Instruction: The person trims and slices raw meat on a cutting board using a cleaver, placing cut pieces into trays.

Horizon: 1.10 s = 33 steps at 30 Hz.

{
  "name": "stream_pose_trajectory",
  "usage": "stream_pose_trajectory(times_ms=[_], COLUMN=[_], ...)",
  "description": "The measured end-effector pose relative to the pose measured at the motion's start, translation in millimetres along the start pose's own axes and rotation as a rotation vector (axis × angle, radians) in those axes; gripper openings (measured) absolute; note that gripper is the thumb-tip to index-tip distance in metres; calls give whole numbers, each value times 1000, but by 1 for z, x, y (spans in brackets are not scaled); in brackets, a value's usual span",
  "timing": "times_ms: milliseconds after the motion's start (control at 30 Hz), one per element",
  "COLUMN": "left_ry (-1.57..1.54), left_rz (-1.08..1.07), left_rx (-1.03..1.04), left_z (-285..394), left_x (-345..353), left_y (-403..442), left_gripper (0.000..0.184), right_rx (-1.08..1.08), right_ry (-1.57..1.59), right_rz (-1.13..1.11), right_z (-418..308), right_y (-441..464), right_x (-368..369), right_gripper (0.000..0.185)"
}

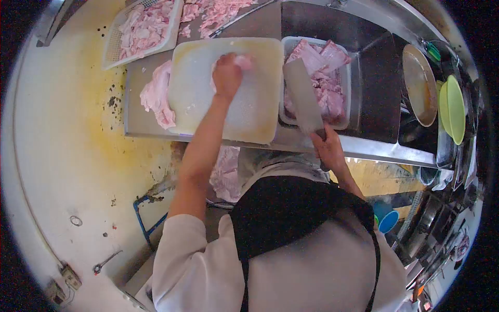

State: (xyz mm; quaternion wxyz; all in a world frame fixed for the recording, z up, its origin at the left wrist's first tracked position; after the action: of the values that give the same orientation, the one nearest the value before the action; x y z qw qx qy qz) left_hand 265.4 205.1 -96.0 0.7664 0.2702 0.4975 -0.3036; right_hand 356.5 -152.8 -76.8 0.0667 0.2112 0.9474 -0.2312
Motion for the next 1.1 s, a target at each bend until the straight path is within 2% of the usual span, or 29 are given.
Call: stream_pose_trajectory(times_ms=[33, 100, 133, 167, 233, 333, 367, 433, 500, 533, 600, 667, 767, 833, 967, 1000, 1100], left_ry=[-95, -538, -836, -1132, -1311, -910, -904, -892, -463, -351, -308, -454, -313, -236, -237, -164, -221], left_rz=[-43, -15, -110, -211, -152, -320, -346, -399, -487, -362, -231, -237, -192, -121, 28, -46, 10], left_rx=[-63, -59, -228, -401, -349, -186, -168, -135, 26, 295, 450, 235, -167, -75, 28, 3, -79], left_z=[-15, -96, -122, -124, -77, -100, -96, -37, -6, 1, -22, -59, -69, -35, 0, -7, -51], left_x=[-12, -9, -24, -40, -103, -132, -131, -139, -120, -104, -67, -47, -48, -50, -44, -34, -27], left_y=[11, 31, 33, 31, 31, 60, 58, 39, 12, -2, -24, -20, -18, -23, -42, -44, -45], left_gripper=[31, 24, 21, 19, 15, 13, 14, 16, 20, 22, 26, 28, 25, 24, 23, 24, 31], right_rx=[8, 51, 77, 105, 167, 135, 88, -6, -25, -35, -18, -1, 58, 131, 59, 70, 105], right_ry=[2, -48, -73, -39, 21, 20, 19, 15, 0, -8, 87, 150, 192, 234, 136, 129, 70], right_rz=[-5, -16, -17, -33, -79, -128, -130, -136, -97, -76, -101, -137, -239, -316, -331, -347, -365], right_z=[1, 15, 20, 22, 24, 21, 17, 7, -2, -6, -2, -4, -18, -29, -33, -34, -31], right_y=[2, -1, -4, -6, -10, -5, -1, 6, 14, 18, 26, 33, 33, 32, 38, 38, 40], right_x=[0, 0, 0, 1, 6, 10, 11, 12, 14, 15, 24, 33, 47, 56, 56, 54, 53], right_gripper=[23, 29, 32, 33, 34, 35, 36, 37, 34, 33, 34, 35, 39, 41, 46, 46, 49])
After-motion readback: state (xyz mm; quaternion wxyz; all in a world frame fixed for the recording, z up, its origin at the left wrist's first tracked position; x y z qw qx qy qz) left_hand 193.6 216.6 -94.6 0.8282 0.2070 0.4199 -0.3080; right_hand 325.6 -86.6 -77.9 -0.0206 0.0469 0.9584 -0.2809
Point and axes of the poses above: each hand's wrist, its own y-axis towards the middle knuckle, its own x-axis out of the palm, z = x × y, the point moved 7 cm from there along y, towards the middle knuckle, and after that the axes turned 11 degrees about -z, right-handed, at the moved point
